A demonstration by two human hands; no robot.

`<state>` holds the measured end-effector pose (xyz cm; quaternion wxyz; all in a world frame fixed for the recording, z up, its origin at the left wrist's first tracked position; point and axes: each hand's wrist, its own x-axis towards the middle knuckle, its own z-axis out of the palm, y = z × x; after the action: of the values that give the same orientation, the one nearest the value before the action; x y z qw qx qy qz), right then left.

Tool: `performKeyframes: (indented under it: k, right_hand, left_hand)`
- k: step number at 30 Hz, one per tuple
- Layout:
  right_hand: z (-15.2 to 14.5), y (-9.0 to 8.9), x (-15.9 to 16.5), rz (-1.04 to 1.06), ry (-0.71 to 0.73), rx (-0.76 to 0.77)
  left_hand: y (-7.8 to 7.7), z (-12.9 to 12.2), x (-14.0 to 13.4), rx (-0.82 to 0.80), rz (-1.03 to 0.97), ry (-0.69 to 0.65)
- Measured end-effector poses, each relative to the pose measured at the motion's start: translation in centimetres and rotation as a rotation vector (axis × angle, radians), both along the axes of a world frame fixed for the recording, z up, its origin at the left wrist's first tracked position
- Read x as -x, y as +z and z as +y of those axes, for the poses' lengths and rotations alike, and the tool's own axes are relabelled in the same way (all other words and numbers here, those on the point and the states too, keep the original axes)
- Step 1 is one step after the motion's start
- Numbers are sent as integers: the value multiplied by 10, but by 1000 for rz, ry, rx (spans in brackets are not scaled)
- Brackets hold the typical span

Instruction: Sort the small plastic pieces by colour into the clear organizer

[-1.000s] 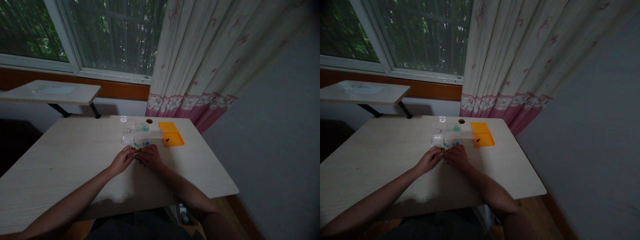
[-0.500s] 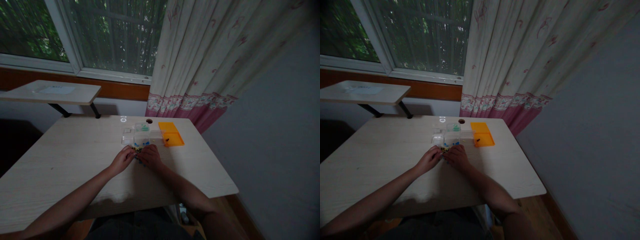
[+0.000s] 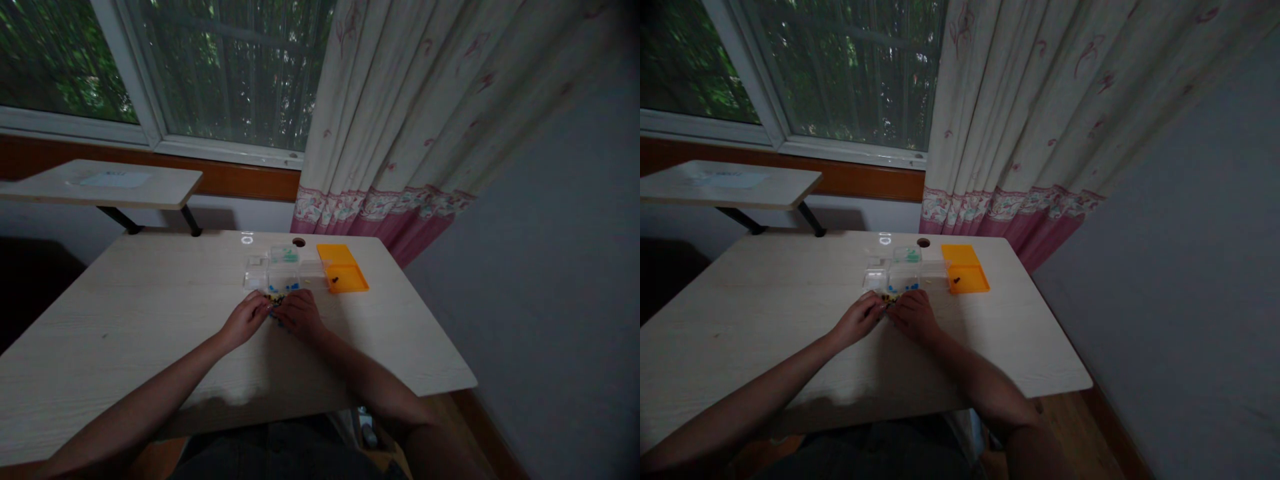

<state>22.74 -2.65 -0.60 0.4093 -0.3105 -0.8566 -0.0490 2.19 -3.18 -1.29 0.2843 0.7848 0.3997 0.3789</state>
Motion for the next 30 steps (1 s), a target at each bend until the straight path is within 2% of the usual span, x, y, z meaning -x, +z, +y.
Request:
performKeyframes:
  k: [4, 12, 20, 24, 30]
  right_hand:
    - [1, 4, -3, 18, 6, -21]
    - [9, 0, -14, 76, -101, 11]
    - [16, 0, -23, 145, -162, 80]
    - [20, 1, -26, 195, -195, 66]
    - [23, 2, -29, 206, -227, 84]
  left_hand:
    - [3, 0, 0, -4, 10, 19]
    - [8, 0, 2, -29, 44, 19]
    - [15, -1, 12, -85, 246, -10]
    - [12, 0, 13, -108, 349, -22]
    - [6, 0, 11, -144, 384, -12]
